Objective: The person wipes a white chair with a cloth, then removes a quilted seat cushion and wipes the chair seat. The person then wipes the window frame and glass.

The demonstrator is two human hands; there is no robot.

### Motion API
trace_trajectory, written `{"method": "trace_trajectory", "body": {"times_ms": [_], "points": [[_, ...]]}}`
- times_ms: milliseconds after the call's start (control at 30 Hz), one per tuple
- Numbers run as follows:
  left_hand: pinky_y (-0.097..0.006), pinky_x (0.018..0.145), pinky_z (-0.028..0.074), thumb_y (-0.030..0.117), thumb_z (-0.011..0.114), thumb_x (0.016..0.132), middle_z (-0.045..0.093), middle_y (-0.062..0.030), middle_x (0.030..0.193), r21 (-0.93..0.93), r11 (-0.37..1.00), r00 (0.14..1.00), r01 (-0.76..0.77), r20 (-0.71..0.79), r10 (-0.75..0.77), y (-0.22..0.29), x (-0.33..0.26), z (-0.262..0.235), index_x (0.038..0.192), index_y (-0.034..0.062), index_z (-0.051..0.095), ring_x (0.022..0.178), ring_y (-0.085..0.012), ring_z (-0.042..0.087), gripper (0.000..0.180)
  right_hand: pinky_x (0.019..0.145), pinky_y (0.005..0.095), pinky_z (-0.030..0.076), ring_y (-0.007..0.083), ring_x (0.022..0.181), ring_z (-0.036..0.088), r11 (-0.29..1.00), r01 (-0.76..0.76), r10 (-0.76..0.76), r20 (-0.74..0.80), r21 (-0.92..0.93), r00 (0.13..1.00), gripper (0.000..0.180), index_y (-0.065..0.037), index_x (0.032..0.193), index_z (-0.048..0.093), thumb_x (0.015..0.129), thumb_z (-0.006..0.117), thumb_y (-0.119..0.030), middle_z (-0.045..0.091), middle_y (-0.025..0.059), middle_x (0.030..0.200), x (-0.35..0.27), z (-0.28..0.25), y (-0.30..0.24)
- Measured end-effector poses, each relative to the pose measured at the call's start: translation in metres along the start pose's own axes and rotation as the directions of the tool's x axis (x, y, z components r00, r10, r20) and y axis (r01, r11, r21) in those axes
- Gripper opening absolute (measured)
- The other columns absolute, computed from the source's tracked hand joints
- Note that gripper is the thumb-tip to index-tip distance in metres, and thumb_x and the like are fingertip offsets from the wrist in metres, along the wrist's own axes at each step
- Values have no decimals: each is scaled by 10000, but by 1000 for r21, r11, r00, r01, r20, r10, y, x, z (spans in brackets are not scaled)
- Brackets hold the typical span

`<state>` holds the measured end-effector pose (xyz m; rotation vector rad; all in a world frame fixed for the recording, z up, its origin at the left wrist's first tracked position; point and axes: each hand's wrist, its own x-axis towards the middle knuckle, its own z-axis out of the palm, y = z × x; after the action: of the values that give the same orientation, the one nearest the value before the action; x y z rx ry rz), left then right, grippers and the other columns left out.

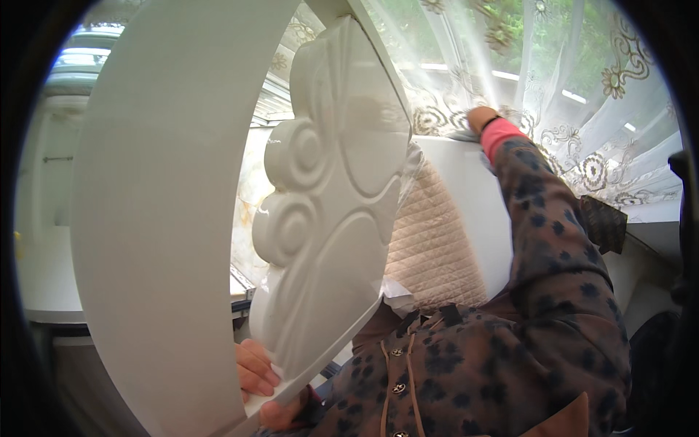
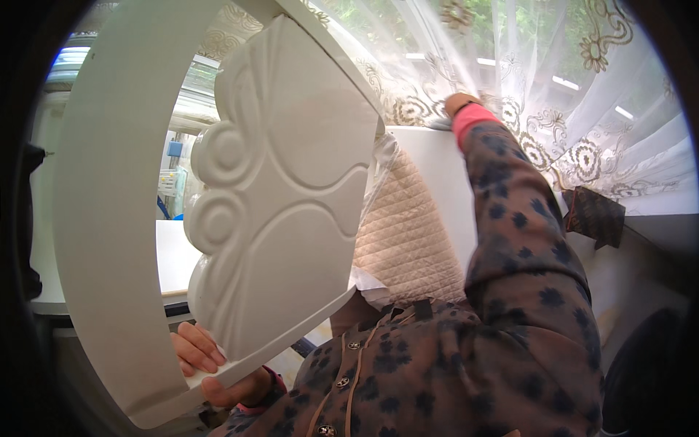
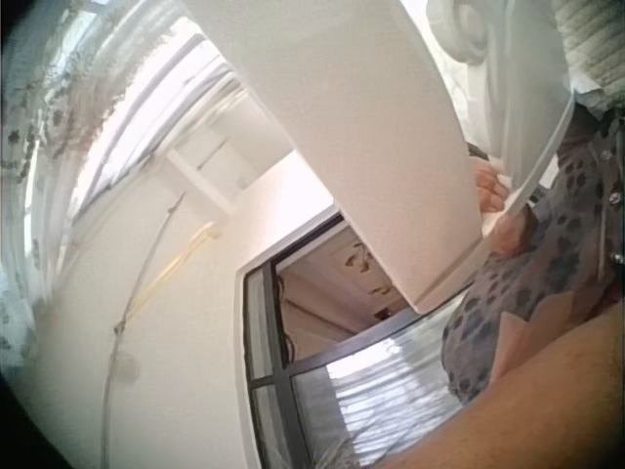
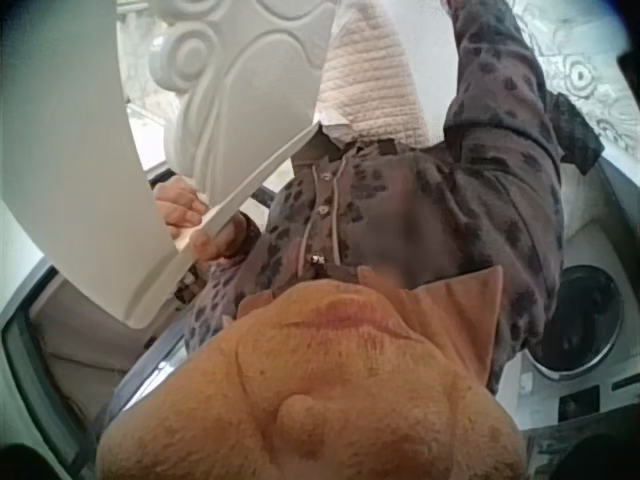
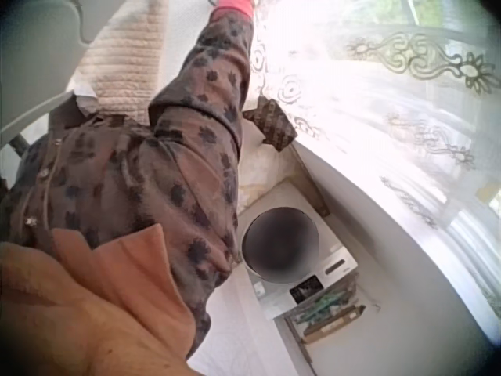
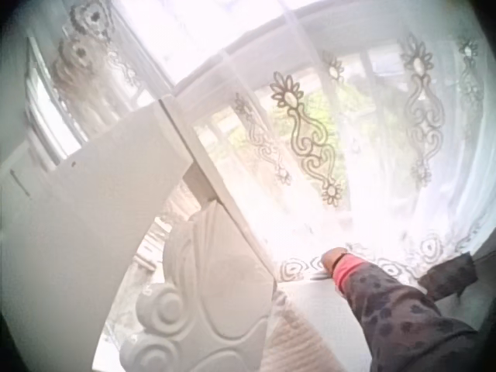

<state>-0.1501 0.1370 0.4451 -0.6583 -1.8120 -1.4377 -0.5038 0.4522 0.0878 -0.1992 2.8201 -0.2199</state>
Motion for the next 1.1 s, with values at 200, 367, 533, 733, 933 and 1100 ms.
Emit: {"method": "trace_trajectory", "body": {"times_ms": [200, 367, 533, 733, 933, 1100], "points": [[-210, 547, 255, 232, 560, 718, 343, -1, 709, -23, 1000, 995, 7, -104, -9, -3, -10, -1, 830, 117, 325, 578, -99, 297, 285, 768, 380, 519, 344, 916, 677, 864, 76, -58, -51, 498, 997, 359, -57, 1084, 682, 771, 512, -9, 680, 217, 993, -56, 10, 76], [-241, 589, 276, 167, 539, 723, 334, -8, 716, -62, 998, 995, 29, -90, -35, -2, -7, 1, 842, 116, 332, 646, -103, 302, 244, 854, 408, 505, 369, 988, 644, 938, 81, -77, -25, 337, 997, 328, -92, 1048, 703, 779, 526, -30, 674, 212, 984, -198, 93, 81], [-264, 606, 301, 165, 487, 769, 356, -23, 709, 156, 969, 976, 190, -139, -168, 11, -9, -5, 845, 86, 396, 662, -127, 335, 143, 885, 319, 496, 191, 960, 660, 747, -175, 61, 196, 641, 979, 399, -103, 1197, 678, 813, 578, -62, 713, 130, 1030, -284, 70, 68], [-291, 587, 370, 268, 600, 819, 489, -82, 725, 168, 985, 987, -50, 156, 23, 37, -8, -2, 927, 4, 485, 635, -171, 461, 308, 984, 291, 431, 157, 1102, 554, -72, 568, -71, -572, 820, 817, 587, -21, 1381, 469, 802, 560, 2, 575, 69, 1247, -317, -65, -113], [-266, 617, 496, 279, 836, 729, 643, -67, 883, 73, 996, 980, -49, 196, 34, 24, -8, -10, 1147, -15, 538, 728, -151, 618, 591, 913, 357, 472, 312, 1032, 599, 559, 538, -349, -409, 631, 843, 511, -61, 1191, 604, 683, 657, -26, 601, 132, 1084, -343, 16, -180], [-288, 745, 496, 364, 746, 835, 618, -90, 1036, -193, 978, 930, 79, 367, -2, 11, -20, -22, 1234, 20, 499, 910, -159, 605, 582, 918, 311, 463, 174, 1034, 578, 336, 276, -286, -181, 900, 941, 443, -16, 1156, 607, 714, 597, -32, 614, 52, 1110, -390, -16, -155]]}}
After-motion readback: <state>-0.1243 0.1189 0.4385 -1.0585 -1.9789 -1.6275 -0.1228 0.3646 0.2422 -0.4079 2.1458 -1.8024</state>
